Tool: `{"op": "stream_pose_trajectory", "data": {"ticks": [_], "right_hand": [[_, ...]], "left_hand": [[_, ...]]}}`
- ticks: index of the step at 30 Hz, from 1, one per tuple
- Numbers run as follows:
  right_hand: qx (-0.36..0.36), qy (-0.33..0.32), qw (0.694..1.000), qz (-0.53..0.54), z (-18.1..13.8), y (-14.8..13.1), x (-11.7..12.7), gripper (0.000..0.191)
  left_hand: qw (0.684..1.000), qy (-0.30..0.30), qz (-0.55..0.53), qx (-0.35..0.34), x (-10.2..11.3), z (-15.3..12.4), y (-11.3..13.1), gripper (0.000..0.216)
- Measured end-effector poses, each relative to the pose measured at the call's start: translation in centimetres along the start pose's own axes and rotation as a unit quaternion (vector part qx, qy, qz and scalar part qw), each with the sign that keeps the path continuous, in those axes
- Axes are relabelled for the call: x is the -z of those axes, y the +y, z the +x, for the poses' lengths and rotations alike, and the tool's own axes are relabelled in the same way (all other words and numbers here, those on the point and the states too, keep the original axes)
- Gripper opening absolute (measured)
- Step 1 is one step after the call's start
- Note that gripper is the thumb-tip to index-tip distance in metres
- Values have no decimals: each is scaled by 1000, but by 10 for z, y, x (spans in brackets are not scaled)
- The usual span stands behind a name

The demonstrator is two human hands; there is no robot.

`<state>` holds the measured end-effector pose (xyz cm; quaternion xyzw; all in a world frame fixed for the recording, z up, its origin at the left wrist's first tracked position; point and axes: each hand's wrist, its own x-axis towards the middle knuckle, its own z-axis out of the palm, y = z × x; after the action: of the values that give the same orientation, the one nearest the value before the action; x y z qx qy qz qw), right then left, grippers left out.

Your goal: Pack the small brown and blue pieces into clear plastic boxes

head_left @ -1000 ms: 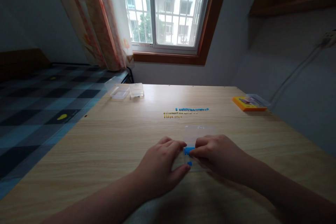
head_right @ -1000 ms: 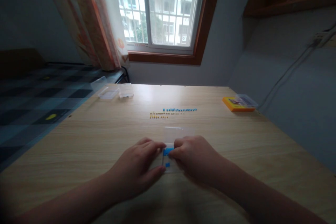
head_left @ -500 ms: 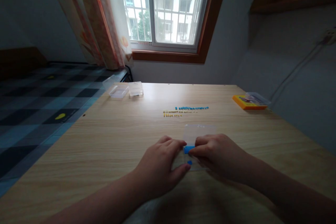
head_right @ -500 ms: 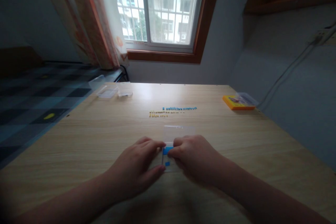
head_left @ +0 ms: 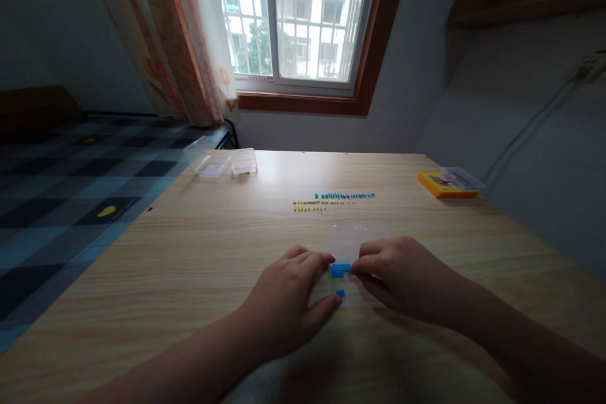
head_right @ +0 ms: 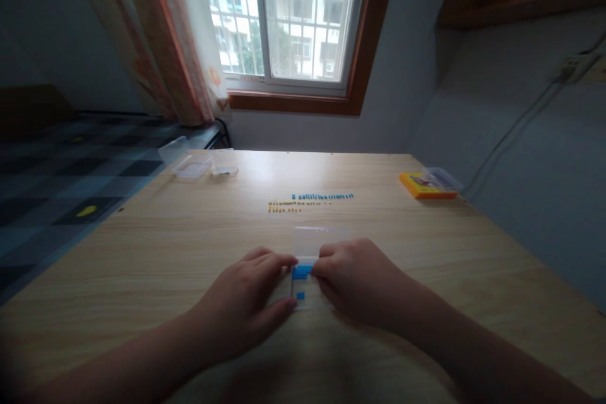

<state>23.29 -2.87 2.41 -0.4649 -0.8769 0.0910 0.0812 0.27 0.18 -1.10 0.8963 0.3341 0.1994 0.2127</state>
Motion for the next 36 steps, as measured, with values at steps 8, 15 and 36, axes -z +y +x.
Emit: {"op": "stream_pose_trajectory", "data": {"ticks": [8,15,36], "right_hand": [[34,38,999,1,-8,8,13,19],[57,415,908,8,-15,27,34,15],[116,-64,989,59,-7,3,18,34]], "left_hand": [[1000,-5,2,3,2,1,2,37],[1000,-6,2,3,2,1,1,36],[1000,-11,11,-11,0,0,-2,45]]}}
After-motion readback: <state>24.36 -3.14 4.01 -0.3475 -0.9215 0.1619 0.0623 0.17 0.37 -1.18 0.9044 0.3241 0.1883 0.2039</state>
